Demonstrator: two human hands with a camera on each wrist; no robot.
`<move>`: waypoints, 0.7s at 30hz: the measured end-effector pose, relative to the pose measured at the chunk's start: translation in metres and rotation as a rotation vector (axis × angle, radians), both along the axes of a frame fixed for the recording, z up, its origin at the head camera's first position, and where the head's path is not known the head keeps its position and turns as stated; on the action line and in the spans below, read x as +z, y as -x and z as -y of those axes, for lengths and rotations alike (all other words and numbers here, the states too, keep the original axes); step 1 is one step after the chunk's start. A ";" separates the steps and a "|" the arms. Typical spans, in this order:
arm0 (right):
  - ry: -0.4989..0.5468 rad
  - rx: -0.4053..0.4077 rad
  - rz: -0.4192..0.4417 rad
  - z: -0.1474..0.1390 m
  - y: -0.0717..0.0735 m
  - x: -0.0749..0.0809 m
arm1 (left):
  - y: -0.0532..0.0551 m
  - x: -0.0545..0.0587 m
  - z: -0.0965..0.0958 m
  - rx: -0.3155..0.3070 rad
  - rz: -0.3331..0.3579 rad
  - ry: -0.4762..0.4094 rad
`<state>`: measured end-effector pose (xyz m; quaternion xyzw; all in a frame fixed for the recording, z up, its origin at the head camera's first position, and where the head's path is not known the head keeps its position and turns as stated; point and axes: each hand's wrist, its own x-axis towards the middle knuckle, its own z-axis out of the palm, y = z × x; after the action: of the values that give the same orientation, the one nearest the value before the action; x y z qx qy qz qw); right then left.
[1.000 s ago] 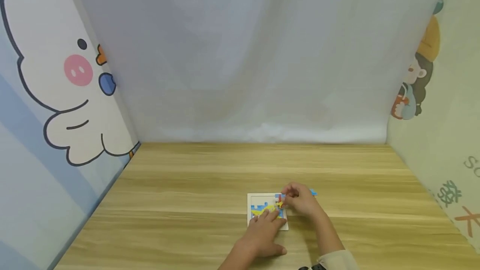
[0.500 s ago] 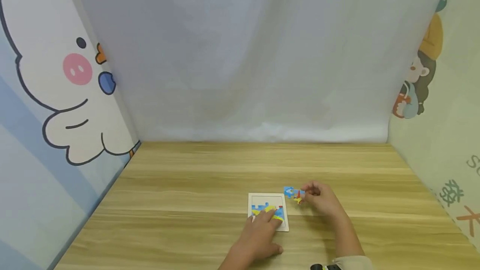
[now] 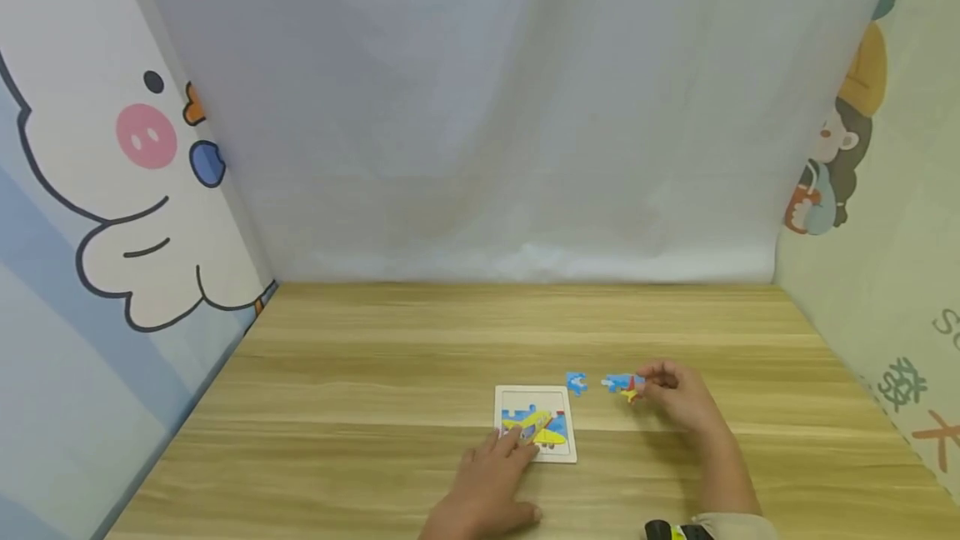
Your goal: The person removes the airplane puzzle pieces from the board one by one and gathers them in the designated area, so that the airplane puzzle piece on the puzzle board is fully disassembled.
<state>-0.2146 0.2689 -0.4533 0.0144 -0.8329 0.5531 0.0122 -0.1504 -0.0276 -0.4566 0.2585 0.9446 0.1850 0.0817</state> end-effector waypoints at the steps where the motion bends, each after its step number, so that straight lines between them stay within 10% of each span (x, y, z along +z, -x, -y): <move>1: -0.001 0.000 0.000 -0.003 0.000 0.000 | -0.001 0.000 0.001 0.007 0.020 -0.009; 21: 0.051 -0.105 0.088 -0.036 0.010 -0.015 | -0.004 -0.004 0.006 0.021 0.106 0.044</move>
<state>-0.2249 0.3049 -0.4679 -0.0538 -0.8179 0.5727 0.0051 -0.1464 -0.0340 -0.4605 0.2364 0.9455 0.1784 0.1353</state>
